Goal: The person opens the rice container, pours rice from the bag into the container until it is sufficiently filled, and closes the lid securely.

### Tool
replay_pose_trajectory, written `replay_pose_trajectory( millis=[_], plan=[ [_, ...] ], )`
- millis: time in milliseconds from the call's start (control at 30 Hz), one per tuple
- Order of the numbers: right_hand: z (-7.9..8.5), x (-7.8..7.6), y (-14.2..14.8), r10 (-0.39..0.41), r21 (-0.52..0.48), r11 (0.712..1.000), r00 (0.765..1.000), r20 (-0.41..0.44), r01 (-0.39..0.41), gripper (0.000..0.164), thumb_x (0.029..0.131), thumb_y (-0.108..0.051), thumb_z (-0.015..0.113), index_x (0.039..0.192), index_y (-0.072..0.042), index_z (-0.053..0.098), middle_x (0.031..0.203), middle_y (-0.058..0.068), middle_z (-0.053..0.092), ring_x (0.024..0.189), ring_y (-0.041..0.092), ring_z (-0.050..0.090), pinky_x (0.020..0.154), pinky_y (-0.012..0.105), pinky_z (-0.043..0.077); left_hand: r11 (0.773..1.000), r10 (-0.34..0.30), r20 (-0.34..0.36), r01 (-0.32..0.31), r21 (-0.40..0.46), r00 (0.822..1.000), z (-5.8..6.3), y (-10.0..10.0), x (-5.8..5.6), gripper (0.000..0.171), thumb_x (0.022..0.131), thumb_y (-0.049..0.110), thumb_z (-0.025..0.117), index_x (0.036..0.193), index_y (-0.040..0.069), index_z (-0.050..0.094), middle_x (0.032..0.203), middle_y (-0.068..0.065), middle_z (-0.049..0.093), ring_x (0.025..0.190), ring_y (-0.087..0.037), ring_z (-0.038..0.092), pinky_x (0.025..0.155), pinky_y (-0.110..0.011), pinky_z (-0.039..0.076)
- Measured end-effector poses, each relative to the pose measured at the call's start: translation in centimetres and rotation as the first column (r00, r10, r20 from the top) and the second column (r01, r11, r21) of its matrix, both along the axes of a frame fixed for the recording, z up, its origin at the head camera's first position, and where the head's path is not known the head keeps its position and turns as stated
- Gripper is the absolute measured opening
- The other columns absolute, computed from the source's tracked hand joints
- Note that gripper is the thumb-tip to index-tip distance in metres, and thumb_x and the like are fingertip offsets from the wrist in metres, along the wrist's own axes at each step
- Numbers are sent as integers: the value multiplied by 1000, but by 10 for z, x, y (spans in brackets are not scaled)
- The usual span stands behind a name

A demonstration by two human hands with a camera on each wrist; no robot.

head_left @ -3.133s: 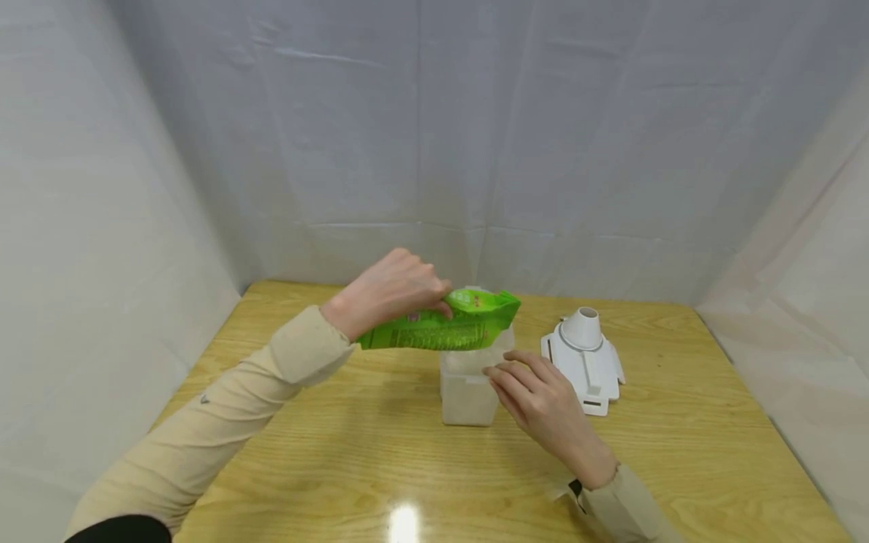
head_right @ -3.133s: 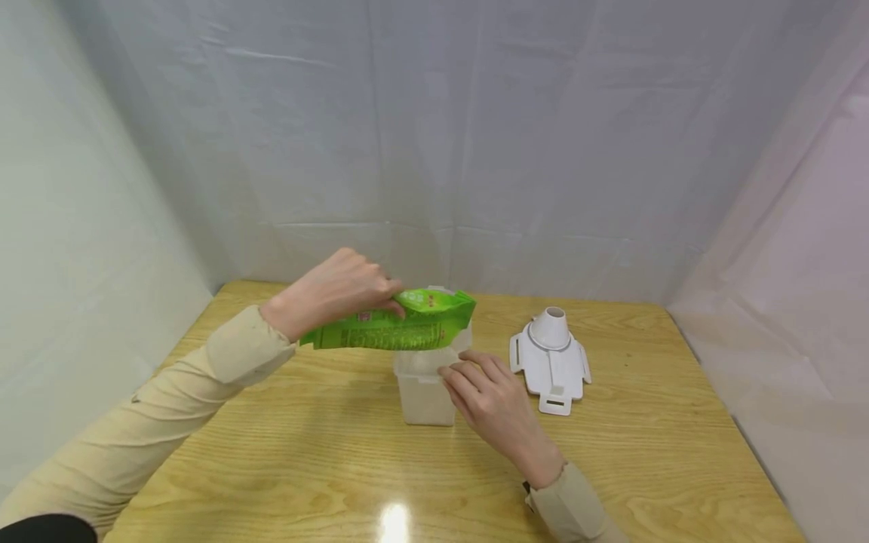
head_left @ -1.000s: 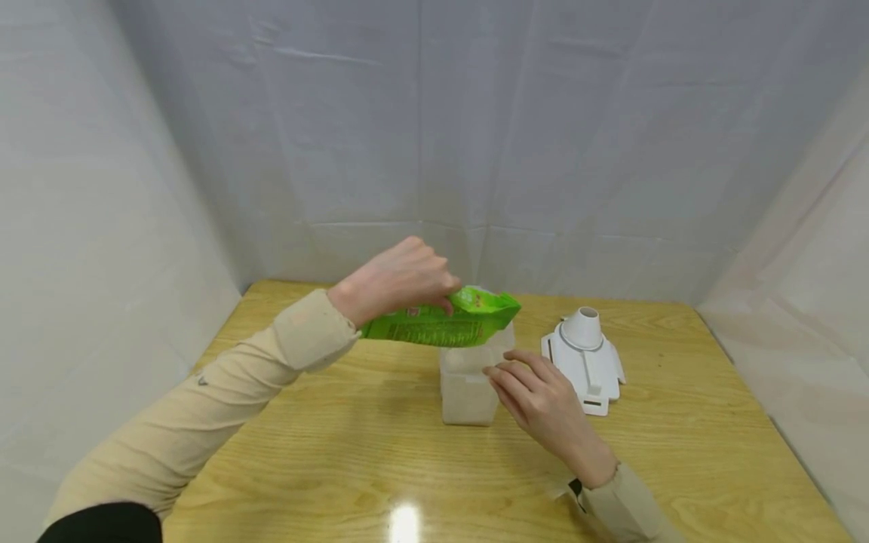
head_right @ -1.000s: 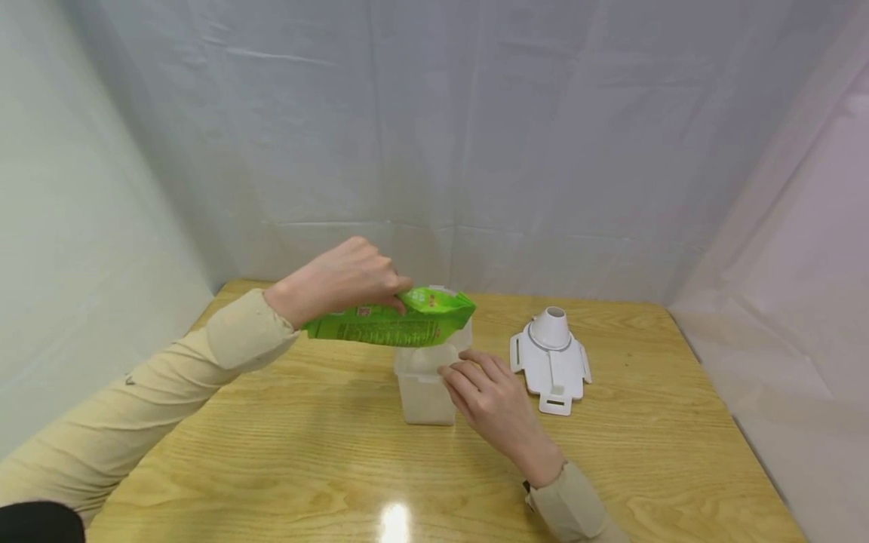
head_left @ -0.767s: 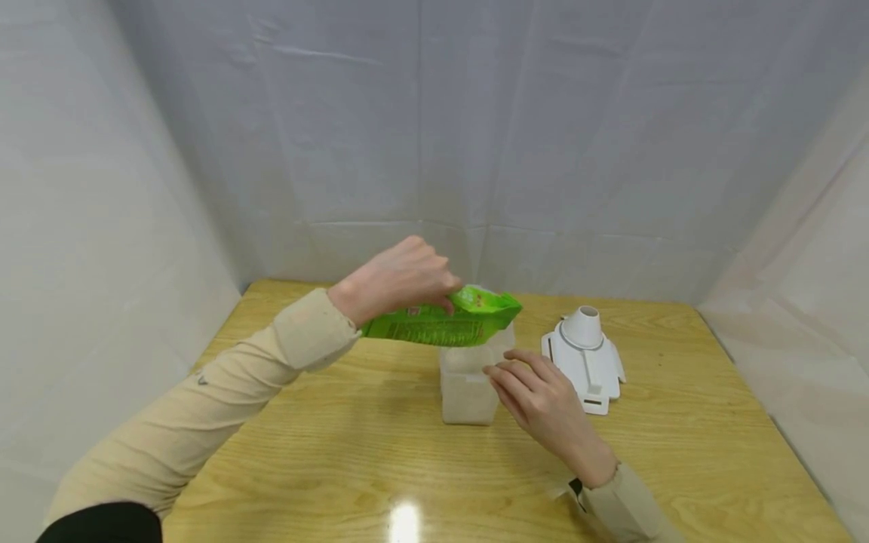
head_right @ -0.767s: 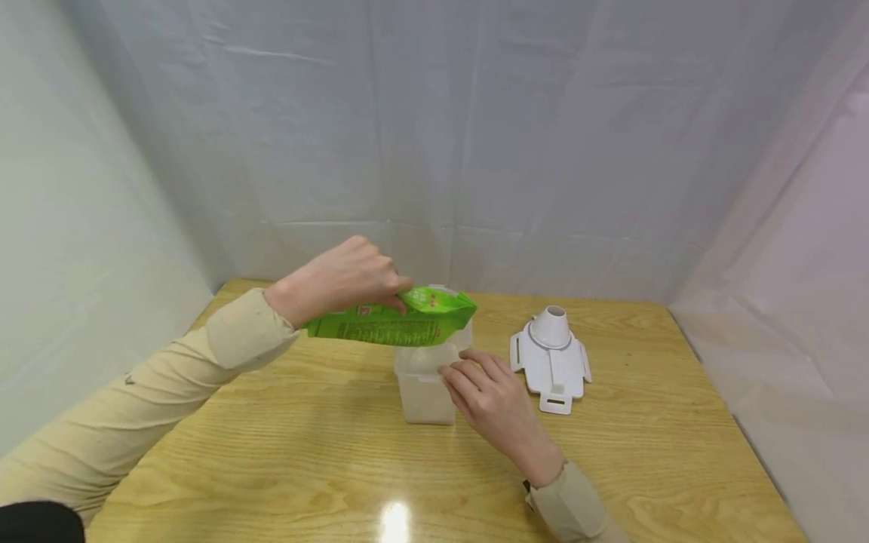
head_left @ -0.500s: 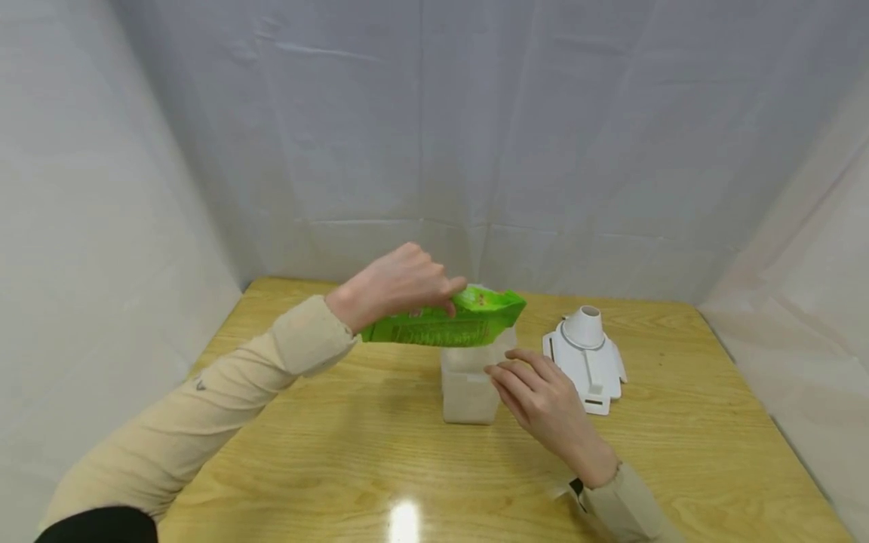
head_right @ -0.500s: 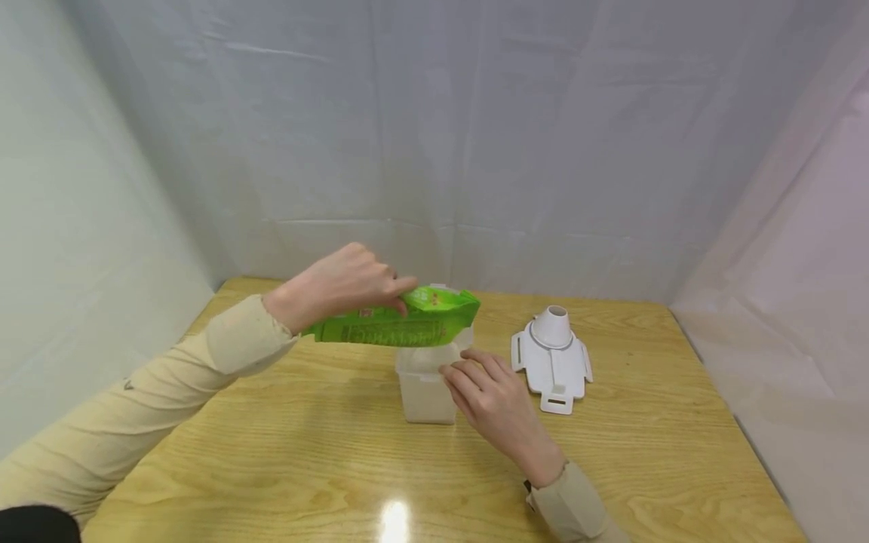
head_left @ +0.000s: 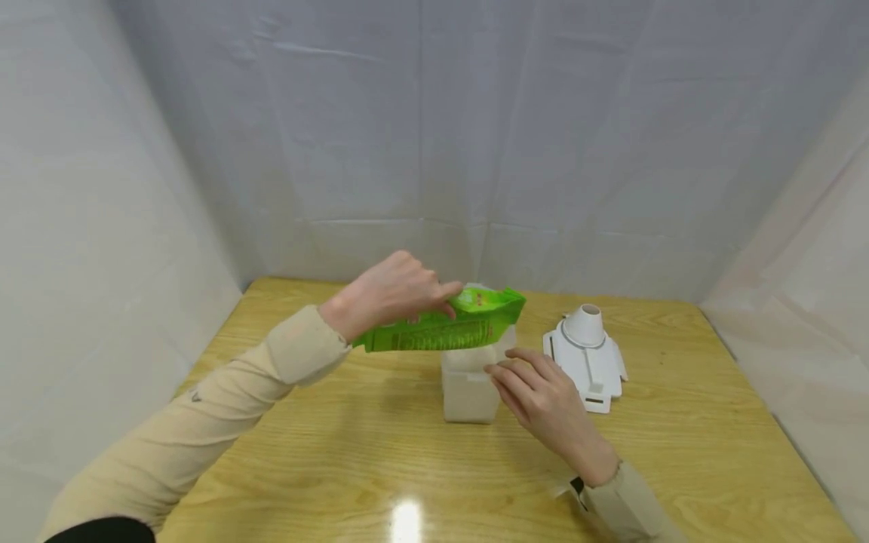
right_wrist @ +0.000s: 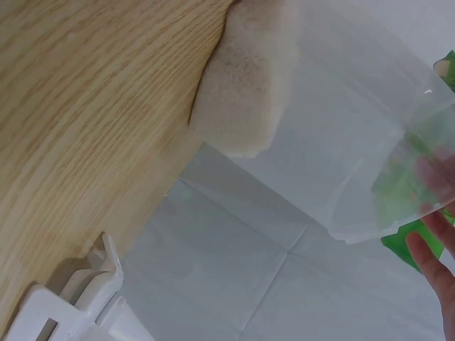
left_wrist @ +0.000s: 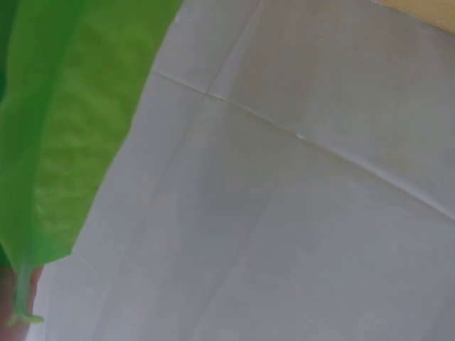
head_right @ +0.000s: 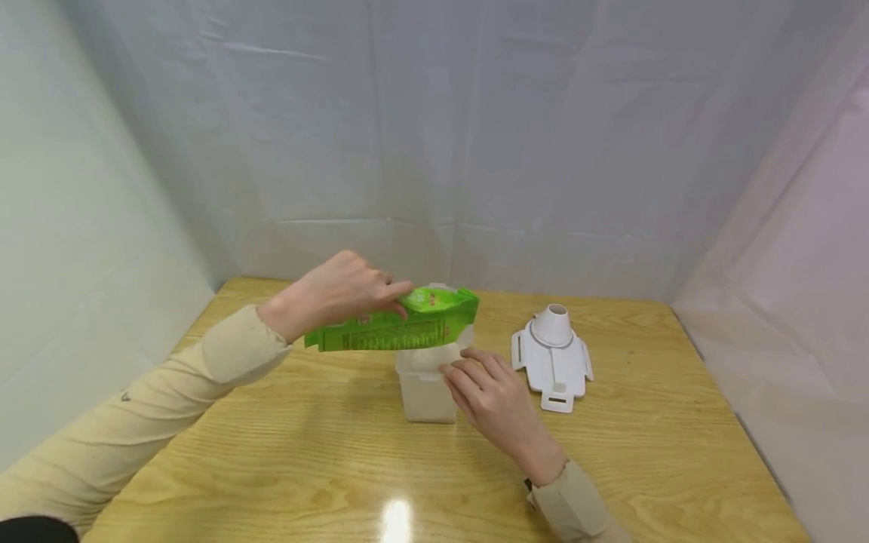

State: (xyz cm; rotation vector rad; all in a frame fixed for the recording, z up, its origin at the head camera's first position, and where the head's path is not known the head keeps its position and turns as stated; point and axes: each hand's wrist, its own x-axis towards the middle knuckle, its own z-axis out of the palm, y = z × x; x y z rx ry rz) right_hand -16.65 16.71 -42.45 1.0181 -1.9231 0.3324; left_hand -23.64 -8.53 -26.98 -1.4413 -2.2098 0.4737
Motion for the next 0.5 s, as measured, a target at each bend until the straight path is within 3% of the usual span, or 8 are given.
replay_pose_trajectory(
  millis=[100,267,500],
  plan=[
    [0,0,0,-2,4,1000,1000,3,2,30,108,-24,52,108,-7,76,99,5,74,102,28,68,82,41,57,1000,-17,-11,17,7,1000,-2,-1,-1,35,97,46,59,88,13,55,49,6,38,43,-4,23,40,-19,24],
    [0,0,0,-2,1,1000,1000,0,2,30,107,-24,52,108,-7,76,99,5,74,102,29,68,82,41,57,999,-31,-21,32,13,999,-4,-2,-2,34,100,42,58,86,11,53,49,6,39,40,-5,28,39,-19,27],
    [0,0,-1,1,-1,1000,1000,-3,-1,30,107,-24,52,108,-7,76,99,5,74,102,29,68,84,41,57,999,-51,-48,51,-3,998,-4,-4,0,26,101,20,61,80,11,49,56,8,18,49,-5,15,43,-20,20]
  ],
)
